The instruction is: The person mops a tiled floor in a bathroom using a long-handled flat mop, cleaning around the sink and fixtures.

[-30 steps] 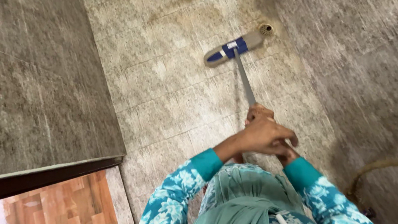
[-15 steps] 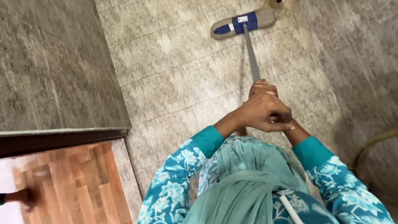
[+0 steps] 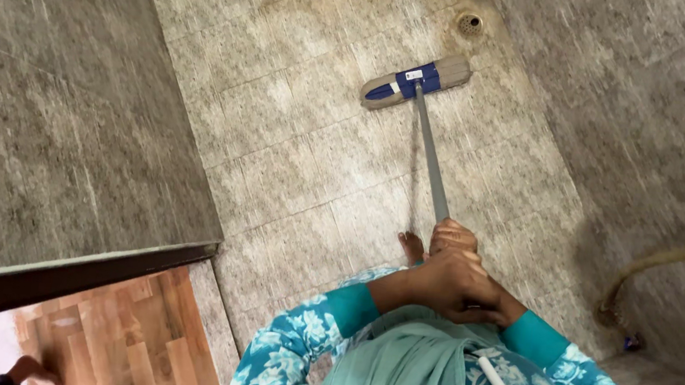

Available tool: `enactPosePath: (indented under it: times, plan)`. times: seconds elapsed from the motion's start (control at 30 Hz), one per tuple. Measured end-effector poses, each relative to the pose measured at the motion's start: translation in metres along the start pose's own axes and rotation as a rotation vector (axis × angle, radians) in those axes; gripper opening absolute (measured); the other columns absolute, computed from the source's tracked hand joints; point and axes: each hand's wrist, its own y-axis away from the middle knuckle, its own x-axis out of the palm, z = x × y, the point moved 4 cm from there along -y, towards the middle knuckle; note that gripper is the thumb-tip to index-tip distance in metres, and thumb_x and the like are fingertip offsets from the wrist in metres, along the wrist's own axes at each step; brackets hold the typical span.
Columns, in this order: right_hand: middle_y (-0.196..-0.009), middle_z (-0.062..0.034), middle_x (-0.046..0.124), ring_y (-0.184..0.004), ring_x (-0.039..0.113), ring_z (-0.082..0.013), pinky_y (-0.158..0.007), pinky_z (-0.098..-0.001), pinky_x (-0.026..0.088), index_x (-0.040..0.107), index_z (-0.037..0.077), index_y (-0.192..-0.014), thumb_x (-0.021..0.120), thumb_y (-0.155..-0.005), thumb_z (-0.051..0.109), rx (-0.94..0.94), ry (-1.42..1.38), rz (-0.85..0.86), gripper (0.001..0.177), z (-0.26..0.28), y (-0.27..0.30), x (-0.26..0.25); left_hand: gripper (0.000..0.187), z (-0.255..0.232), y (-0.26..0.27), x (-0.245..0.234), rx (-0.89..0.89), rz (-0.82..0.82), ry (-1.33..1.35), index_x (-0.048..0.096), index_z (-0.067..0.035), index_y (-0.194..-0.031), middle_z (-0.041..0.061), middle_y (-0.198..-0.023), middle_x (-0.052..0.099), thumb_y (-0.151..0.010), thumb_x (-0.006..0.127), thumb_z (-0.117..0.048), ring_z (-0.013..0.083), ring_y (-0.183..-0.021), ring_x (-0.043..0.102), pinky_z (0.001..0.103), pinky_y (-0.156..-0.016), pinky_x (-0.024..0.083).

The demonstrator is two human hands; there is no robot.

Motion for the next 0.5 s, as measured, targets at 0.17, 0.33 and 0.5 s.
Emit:
enactPosePath:
  times: [0.17, 0.33, 0.5]
  plan:
    - [-0.093, -0.0062, 0.048, -0.090, 0.049, -0.0221, -0.092, -0.0370, 0.042, 0.048, 0.005, -0.091, 0.048, -0.098, 0.017, 0.134, -0.078, 0.020, 0.014, -0.088, 0.002, -0.015, 0.016, 0.070, 0.008, 0.008, -0.106, -0.045, -0.146, 0.072, -0.015, -0.073, 0.006, -0.069, 0.065, -0.083, 0.074, -0.027, 0.0253, -0.066, 0.062, 0.040, -0.064, 0.046]
    - [-0.097, -0.0063, 0.047, -0.094, 0.049, -0.0221, -0.096, -0.0370, 0.042, 0.049, 0.004, -0.094, 0.045, -0.100, 0.018, 0.287, -0.058, 0.124, 0.016, -0.190, -0.013, -0.042, 0.033, 0.161, 0.012, 0.005, -0.280, -0.078, -0.092, 0.076, -0.010, -0.088, 0.011, -0.075, 0.067, -0.096, 0.068, -0.041, 0.0273, -0.070, 0.066, 0.042, -0.067, 0.052]
    - [-0.105, -0.0057, 0.051, -0.104, 0.049, -0.0218, -0.108, -0.0373, 0.036, 0.049, 0.004, -0.099, 0.034, -0.109, 0.017, 0.239, 0.061, 0.281, 0.022, -0.186, -0.013, -0.035, 0.043, 0.167, 0.031, 0.012, -0.361, 0.064, -0.264, 0.068, -0.010, -0.068, 0.012, -0.064, 0.059, -0.097, 0.070, -0.041, 0.0300, -0.065, 0.058, 0.046, -0.071, 0.048]
